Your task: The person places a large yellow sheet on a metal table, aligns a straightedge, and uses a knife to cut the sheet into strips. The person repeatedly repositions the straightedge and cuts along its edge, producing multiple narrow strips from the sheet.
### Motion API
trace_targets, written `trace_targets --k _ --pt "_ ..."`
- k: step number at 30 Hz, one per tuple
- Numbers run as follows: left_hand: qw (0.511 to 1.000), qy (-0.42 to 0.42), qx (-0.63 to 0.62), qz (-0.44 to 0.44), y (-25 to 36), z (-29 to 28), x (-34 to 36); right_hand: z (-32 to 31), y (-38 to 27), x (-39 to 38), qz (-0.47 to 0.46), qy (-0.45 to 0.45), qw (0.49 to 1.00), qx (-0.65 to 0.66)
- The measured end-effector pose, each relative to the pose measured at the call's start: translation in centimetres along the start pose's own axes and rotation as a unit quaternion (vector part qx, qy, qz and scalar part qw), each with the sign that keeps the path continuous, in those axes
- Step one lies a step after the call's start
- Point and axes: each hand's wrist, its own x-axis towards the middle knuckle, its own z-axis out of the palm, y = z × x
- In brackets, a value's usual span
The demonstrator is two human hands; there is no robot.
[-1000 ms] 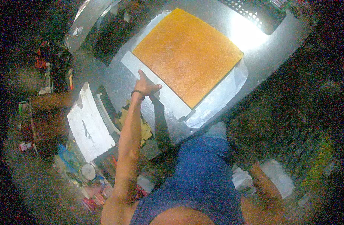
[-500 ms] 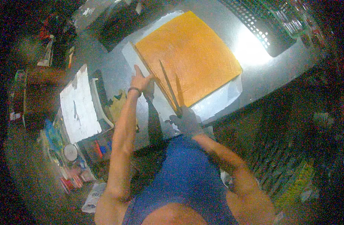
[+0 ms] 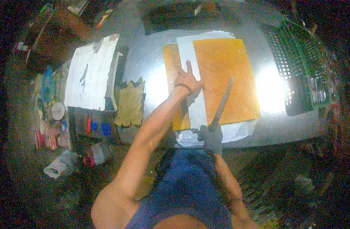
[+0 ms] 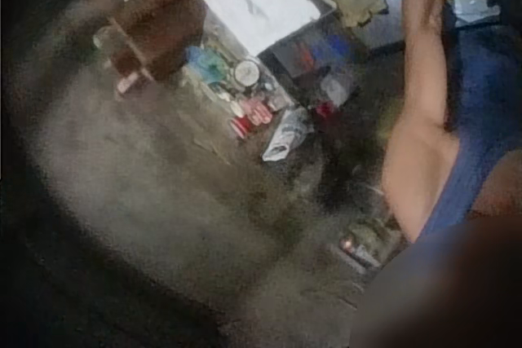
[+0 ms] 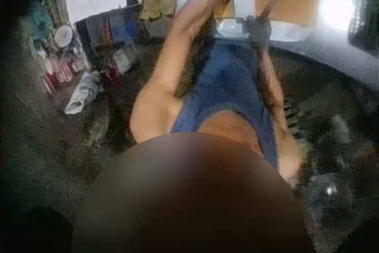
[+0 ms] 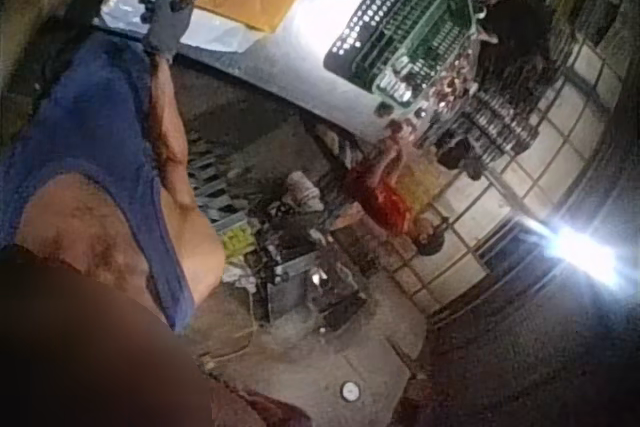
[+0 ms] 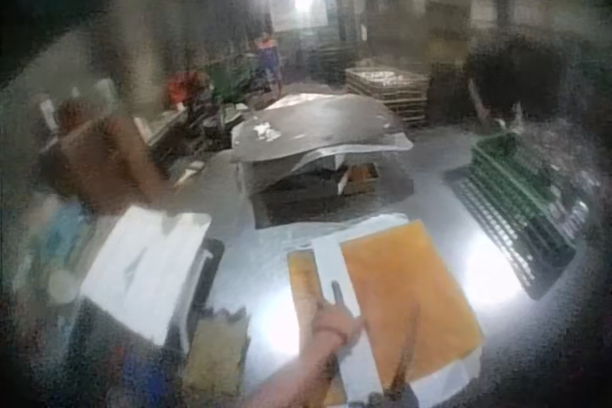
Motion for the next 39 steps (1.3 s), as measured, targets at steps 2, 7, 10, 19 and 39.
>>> trace_targets --k 2,7,10,19,39 --pt "1.000 -0.003 0.009 -0.005 0.0 0.0 -0.1 0.0 0.0 0.1 -0.013 -0.015 1.000 -0.016" --pt "1.000 0.000 0.014 -0.018 0.1 0.3 -0.1 -0.1 0.5 0.3 -0.024 -0.032 0.999 0.009" --pt "1.000 -0.003 -0.013 -0.013 -0.1 0.4 -0.2 -0.2 1.0 0.4 -0.035 -0.035 0.998 0.034" --pt "1.000 0.004 -0.003 -0.011 -0.4 0.4 -0.1 0.0 1.4 0.7 -0.029 -0.022 0.999 -0.014" --pt "0.995 -0.092 -0.033 -0.013 -0.7 -0.4 2.0 1.1 -0.8 -0.9 -0.021 0.000 0.999 -0.030"
